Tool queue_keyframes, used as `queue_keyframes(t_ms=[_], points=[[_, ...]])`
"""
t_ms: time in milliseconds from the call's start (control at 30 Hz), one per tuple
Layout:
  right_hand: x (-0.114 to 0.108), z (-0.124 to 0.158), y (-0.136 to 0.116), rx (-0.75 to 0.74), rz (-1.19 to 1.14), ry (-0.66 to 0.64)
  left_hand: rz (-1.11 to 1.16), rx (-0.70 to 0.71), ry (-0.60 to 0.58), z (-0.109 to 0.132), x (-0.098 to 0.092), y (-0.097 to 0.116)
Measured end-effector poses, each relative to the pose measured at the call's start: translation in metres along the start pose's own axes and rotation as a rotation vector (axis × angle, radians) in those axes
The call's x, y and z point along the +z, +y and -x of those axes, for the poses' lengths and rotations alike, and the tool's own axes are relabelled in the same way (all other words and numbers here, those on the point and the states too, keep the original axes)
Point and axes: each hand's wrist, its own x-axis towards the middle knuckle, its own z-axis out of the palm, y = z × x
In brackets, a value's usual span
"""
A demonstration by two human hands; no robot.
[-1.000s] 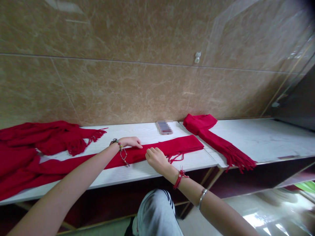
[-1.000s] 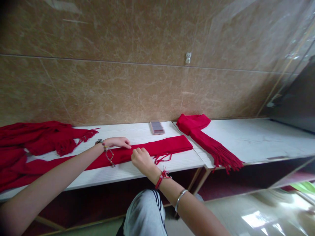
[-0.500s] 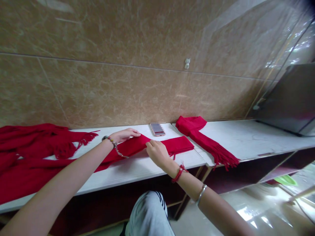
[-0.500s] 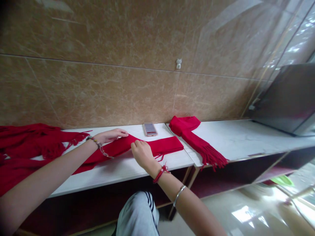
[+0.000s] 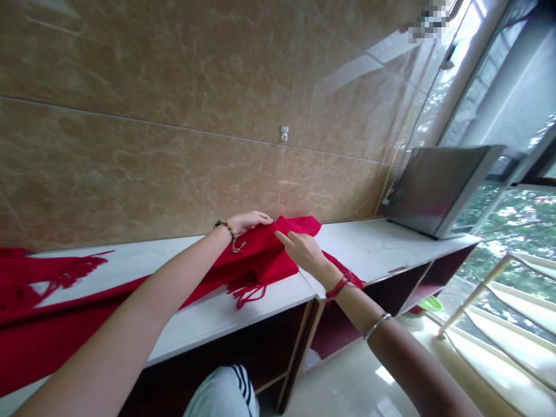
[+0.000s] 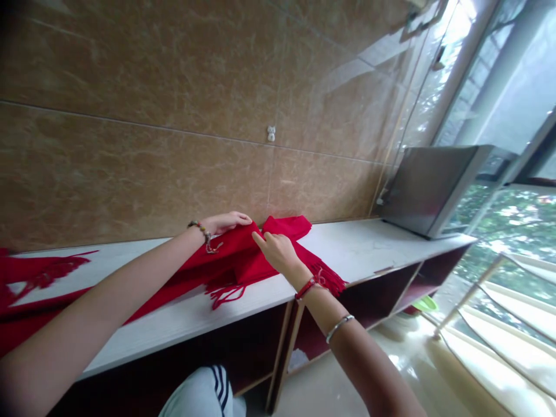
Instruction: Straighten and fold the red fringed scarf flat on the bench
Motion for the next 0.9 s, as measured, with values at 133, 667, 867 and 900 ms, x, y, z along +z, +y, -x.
queue_keyframes(t_ms=[133, 667, 867, 900], points=[[0.032, 0.020, 0.015, -0.044, 0.047, -0.107, -0.191, -0.026, 0.009, -0.031, 0.032, -0.021], [0.078, 0.037, 0.026, -0.006, -0.105, -0.174, -1.150, 0.242, 0.224, 0.072, 0.069, -0.078], [0.077, 0.030, 0.023, -0.075, -0.093, -0.110, -1.288, 0.155, 0.235, 0.099, 0.065, -0.097], [0.077, 0.028, 0.022, -0.104, -0.090, -0.102, -1.296, 0.151, 0.250, 0.096, 0.066, -0.099]])
